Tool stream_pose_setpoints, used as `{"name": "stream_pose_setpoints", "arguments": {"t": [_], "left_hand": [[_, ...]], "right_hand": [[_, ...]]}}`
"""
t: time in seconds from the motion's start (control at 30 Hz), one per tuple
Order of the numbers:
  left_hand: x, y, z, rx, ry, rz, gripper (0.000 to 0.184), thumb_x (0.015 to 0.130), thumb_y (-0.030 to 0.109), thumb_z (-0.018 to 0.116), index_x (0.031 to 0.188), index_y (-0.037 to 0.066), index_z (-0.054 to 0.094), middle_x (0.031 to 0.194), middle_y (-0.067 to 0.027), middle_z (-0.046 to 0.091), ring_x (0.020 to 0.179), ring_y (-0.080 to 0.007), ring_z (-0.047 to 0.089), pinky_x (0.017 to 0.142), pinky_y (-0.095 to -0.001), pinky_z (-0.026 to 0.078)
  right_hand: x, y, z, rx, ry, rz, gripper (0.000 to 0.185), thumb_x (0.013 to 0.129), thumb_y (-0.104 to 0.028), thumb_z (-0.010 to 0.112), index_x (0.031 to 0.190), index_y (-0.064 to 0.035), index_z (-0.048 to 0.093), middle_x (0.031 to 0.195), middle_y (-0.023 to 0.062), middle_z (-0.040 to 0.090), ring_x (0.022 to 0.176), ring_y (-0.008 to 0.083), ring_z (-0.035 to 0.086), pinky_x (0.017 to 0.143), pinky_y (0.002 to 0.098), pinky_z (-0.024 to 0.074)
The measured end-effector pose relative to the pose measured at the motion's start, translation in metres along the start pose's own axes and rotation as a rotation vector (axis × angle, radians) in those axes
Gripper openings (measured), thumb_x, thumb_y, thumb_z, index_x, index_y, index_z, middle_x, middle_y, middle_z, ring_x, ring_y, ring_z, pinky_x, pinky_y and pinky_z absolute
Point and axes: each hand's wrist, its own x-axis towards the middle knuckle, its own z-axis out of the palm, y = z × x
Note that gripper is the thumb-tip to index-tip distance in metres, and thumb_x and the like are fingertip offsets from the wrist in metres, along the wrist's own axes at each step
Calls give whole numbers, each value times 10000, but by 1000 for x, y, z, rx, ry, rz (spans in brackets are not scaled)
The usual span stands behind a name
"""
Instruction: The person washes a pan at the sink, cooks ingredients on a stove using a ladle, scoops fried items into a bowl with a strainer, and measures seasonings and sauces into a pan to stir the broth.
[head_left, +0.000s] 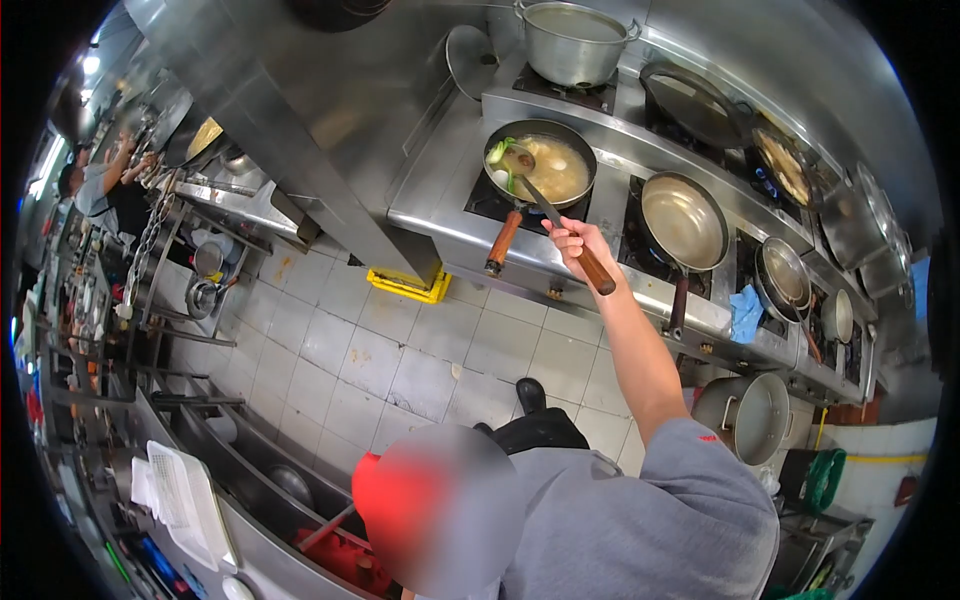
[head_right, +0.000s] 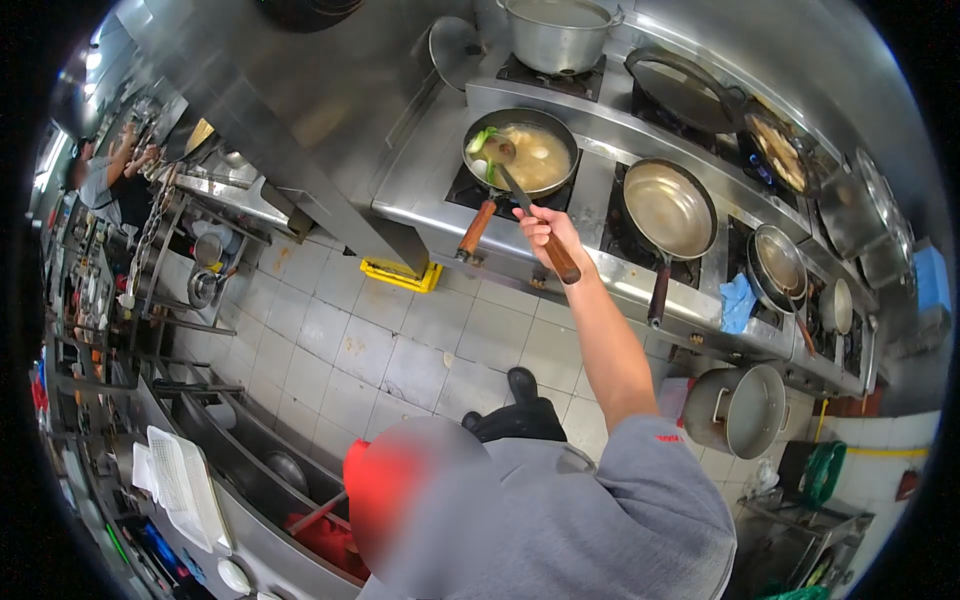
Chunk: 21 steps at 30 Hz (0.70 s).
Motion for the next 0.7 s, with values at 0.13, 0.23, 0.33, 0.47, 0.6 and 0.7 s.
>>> {"name": "stream_pose_setpoints", "arguments": {"t": [0.13, 0.23, 0.33, 0.47, 0.6, 0.7], "left_hand": [[0, 13, -2, 10, -29, 2, 220, 823, 167, 641, 700, -9, 593, 572, -25, 533, 494, -108, 473, 455, -278, 375], [8, 9, -2, -35, -49, 24, 212, 822, 170, 647, 709, 0, 591, 567, -23, 529, 474, -103, 465, 447, -268, 370], [5, 14, 1, -67, -31, 10, 212, 820, 180, 657, 723, 4, 589, 568, -24, 531, 459, -105, 459, 441, -263, 370], [-11, 36, 1, -62, -37, 50, 213, 818, 183, 663, 744, -3, 590, 573, -26, 538, 462, -109, 466, 440, -261, 375], [8, 6, 5, -52, -52, -9, 196, 814, 170, 658, 758, -9, 600, 591, -25, 548, 503, -102, 479, 465, -258, 382], [7, 6, 9, -77, -38, -58, 189, 809, 162, 657, 756, -11, 605, 603, -20, 550, 525, -100, 479, 480, -256, 379]], "right_hand": [[-10, 1, -2, -120, 33, -34, 270, 971, -187, 368, 1091, 47, 431, 676, -2, 402, 432, 19, 359, 314, 147, 299], [-21, -4, -2, -247, 68, -51, 263, 970, -186, 375, 1097, 36, 437, 670, -14, 395, 433, 9, 348, 316, 145, 296], [-34, -15, -3, -236, 92, -34, 257, 968, -187, 383, 1095, 28, 444, 670, -22, 390, 431, 6, 337, 316, 143, 294], [-53, -33, -3, -305, 127, -39, 223, 952, -169, 421, 1056, 23, 464, 657, -28, 379, 441, 10, 326, 331, 149, 253], [-71, -46, -4, -427, 179, -83, 222, 954, -167, 410, 1059, 21, 467, 663, -26, 381, 444, 5, 323, 326, 144, 247], [-83, -54, -1, -459, 196, -47, 226, 958, -170, 392, 1075, 5, 473, 666, -31, 385, 436, -2, 309, 310, 134, 246]]}}
